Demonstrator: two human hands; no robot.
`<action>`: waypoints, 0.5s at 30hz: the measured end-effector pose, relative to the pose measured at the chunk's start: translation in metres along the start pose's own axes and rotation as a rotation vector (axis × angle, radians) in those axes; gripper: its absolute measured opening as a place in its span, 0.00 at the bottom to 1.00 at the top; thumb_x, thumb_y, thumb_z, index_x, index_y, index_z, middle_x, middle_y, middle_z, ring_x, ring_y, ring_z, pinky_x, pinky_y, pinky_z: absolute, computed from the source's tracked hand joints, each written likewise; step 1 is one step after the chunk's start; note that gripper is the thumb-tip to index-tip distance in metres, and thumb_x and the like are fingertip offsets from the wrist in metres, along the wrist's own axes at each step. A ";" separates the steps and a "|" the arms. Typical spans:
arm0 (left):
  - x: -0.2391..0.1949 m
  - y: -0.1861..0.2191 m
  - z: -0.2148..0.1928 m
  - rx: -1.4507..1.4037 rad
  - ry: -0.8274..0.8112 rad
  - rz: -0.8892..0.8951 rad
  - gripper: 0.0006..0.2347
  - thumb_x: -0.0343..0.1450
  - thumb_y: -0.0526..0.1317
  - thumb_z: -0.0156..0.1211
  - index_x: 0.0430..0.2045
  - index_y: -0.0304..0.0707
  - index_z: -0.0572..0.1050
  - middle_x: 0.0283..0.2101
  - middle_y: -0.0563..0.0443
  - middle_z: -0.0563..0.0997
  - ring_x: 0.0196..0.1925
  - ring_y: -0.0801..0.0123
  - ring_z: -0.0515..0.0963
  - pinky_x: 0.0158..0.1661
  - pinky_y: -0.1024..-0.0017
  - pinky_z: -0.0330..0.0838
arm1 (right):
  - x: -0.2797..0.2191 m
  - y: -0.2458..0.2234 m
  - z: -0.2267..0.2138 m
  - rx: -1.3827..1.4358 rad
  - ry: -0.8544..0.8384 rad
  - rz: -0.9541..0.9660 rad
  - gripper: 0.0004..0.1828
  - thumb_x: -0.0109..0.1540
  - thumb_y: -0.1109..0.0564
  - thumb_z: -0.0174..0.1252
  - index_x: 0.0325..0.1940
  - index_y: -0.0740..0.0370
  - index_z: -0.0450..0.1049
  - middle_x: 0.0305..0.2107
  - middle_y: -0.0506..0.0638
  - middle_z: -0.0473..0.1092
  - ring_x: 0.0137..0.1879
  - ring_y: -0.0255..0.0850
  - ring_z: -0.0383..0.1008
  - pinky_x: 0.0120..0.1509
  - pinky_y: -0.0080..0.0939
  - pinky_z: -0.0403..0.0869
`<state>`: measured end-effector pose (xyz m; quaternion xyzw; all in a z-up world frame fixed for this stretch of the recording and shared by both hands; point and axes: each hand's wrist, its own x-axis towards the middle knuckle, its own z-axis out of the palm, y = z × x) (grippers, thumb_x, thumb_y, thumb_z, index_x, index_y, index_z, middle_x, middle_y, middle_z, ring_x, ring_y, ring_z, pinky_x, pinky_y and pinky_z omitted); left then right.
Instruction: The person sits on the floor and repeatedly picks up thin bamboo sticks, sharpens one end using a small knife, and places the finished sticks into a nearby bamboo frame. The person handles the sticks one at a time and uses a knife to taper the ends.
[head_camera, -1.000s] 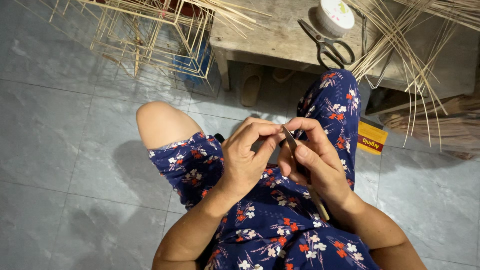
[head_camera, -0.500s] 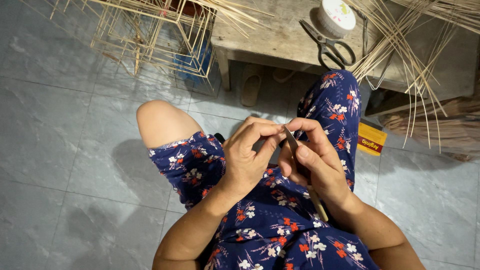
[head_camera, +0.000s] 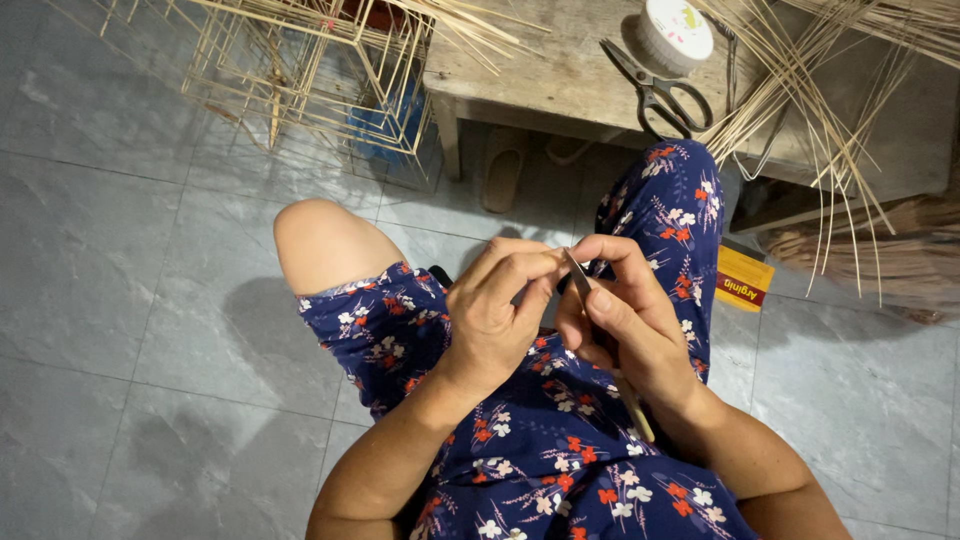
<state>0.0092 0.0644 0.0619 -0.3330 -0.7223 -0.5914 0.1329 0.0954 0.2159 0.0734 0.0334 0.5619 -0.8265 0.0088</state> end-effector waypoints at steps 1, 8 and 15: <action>0.000 0.000 0.000 0.015 0.005 0.011 0.08 0.70 0.26 0.66 0.39 0.38 0.77 0.41 0.51 0.81 0.42 0.65 0.83 0.41 0.71 0.79 | 0.000 0.000 0.000 0.001 0.009 0.007 0.21 0.72 0.50 0.47 0.66 0.61 0.57 0.27 0.53 0.68 0.23 0.30 0.59 0.23 0.27 0.57; 0.000 -0.001 -0.001 0.078 0.024 0.087 0.09 0.70 0.25 0.65 0.40 0.36 0.76 0.42 0.50 0.80 0.42 0.62 0.83 0.42 0.68 0.79 | 0.002 0.006 -0.001 0.053 0.010 0.003 0.20 0.72 0.51 0.48 0.66 0.60 0.58 0.28 0.53 0.68 0.24 0.30 0.59 0.25 0.28 0.57; 0.001 -0.003 -0.001 0.038 -0.006 0.031 0.08 0.70 0.27 0.66 0.39 0.36 0.75 0.41 0.50 0.80 0.43 0.60 0.82 0.44 0.67 0.78 | 0.003 0.006 -0.003 0.048 0.025 0.002 0.21 0.71 0.51 0.50 0.66 0.60 0.58 0.27 0.52 0.67 0.22 0.29 0.57 0.22 0.27 0.55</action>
